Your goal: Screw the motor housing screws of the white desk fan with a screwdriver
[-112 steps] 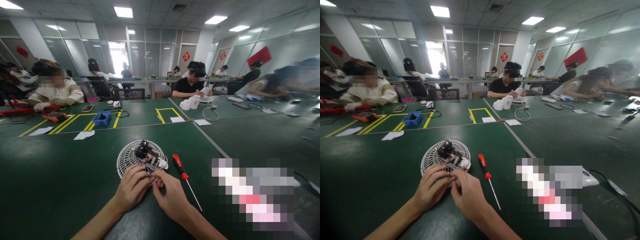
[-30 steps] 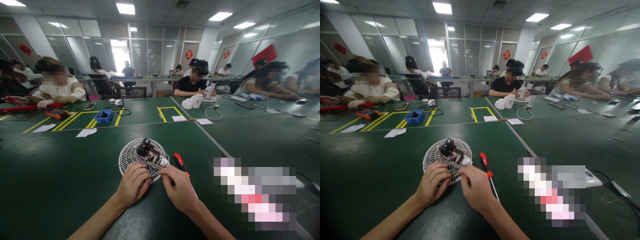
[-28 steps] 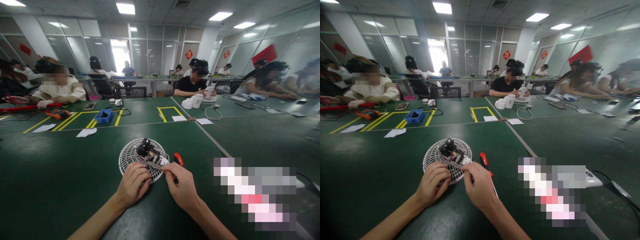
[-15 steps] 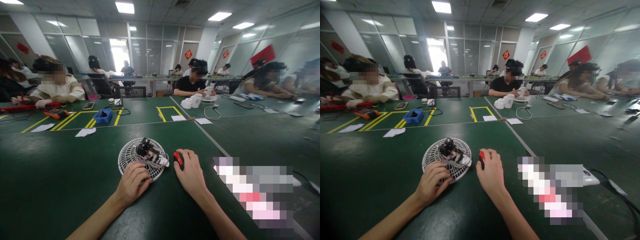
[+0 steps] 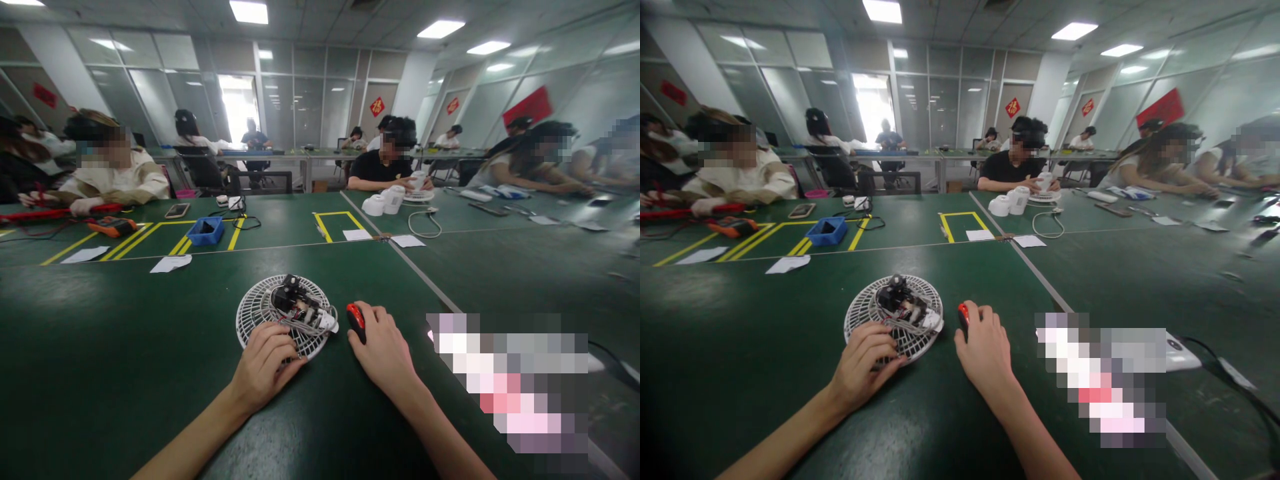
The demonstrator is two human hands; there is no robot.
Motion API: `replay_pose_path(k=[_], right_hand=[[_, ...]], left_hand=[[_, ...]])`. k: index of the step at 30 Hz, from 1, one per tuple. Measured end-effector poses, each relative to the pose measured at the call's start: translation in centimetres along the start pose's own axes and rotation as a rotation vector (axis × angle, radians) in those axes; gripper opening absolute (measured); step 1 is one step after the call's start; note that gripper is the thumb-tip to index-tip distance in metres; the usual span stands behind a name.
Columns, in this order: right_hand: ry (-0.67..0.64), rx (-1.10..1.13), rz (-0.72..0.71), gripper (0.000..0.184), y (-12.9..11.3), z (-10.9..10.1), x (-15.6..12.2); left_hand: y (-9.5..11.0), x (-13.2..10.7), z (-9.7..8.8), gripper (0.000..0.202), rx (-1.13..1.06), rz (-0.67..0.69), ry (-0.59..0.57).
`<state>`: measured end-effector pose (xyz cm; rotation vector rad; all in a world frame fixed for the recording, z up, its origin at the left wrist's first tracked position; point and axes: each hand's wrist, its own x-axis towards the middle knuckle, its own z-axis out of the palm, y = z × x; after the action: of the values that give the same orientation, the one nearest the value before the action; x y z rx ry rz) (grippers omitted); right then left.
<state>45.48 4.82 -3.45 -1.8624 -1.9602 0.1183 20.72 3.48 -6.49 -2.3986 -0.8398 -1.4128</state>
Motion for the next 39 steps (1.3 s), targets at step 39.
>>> replay_pose_path(k=[39], right_hand=[[-0.145,0.277,0.19,0.054,-0.7,-2.2,0.6]], left_hand=[[-0.3,-0.2,-0.2,0.017,-0.027,-0.002,-0.026]])
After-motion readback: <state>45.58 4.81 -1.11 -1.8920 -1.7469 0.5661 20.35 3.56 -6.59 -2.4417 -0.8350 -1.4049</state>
